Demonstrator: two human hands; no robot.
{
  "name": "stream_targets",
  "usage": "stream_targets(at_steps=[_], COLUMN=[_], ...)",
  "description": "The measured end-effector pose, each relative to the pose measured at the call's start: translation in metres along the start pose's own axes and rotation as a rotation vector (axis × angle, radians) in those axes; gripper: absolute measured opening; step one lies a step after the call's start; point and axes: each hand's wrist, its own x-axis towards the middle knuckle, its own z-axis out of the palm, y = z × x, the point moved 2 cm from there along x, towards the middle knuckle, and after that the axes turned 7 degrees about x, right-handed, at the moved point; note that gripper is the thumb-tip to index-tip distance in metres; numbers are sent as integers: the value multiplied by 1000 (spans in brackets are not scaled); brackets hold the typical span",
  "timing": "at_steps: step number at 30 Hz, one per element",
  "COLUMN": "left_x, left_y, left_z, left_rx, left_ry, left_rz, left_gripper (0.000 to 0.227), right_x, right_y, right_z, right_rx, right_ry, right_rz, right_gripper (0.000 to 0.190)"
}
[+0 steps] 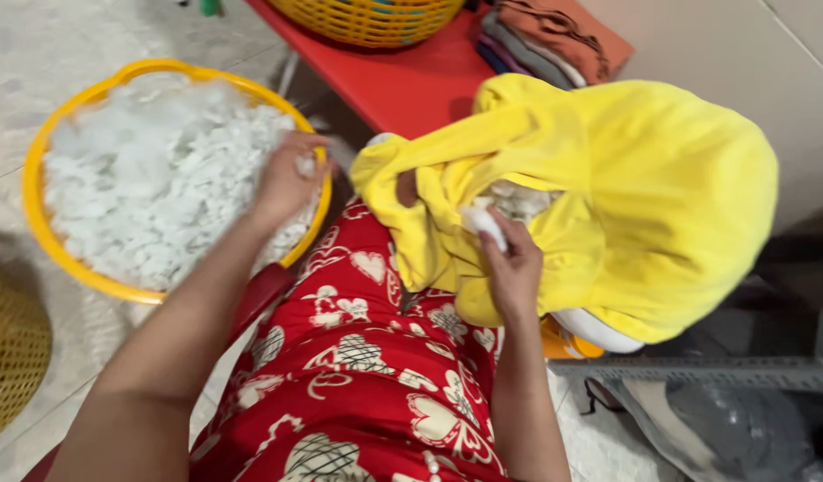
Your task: The person repeatedly scoops white cotton-like filling from a yellow basket and inserts it into a yellow plush toy held on their lap. They push the filling inside and adjust the opening throughout the clip.
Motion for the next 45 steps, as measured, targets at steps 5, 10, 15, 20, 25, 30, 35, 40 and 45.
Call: stream_targets(at_steps=[5,10,15,20,25,30,35,40,45], left_x=[-25,-32,-37,-41,-41,-43,-31,-41,-62], left_y=[131,166,151,141,133,115,52,30,68], left_z=[78,94,104,104,100,100,87,96,125], left_rx=[-93,-283,-301,-293,-159,-153,-212,-599,-768], left_ry=[-539,-526,-520,-440,-461,-398,-201,-181,-512], left_rz=[81,41,-103,-98,-221,-230,-425,-427,-656], left_gripper=[59,33,15,12,12,11,10,18,29], right_x=[-5,-8,-9,-5,-7,-6,-3,3,2], right_y=[-25,-29,-17,0,6,5,4,6,12], right_z=[12,19,21,19,20,26,14,10,29], right_rx=[-320,-140,-103,-22,-35,-32,56,230,231], right_ry=[-48,-49,-68,-103,-174,-209,-91,49,-8], right_rz=[-110,-72,-71,11,-37,1,235,148,158], right_gripper=[46,35,24,14,15,15,8,13,40])
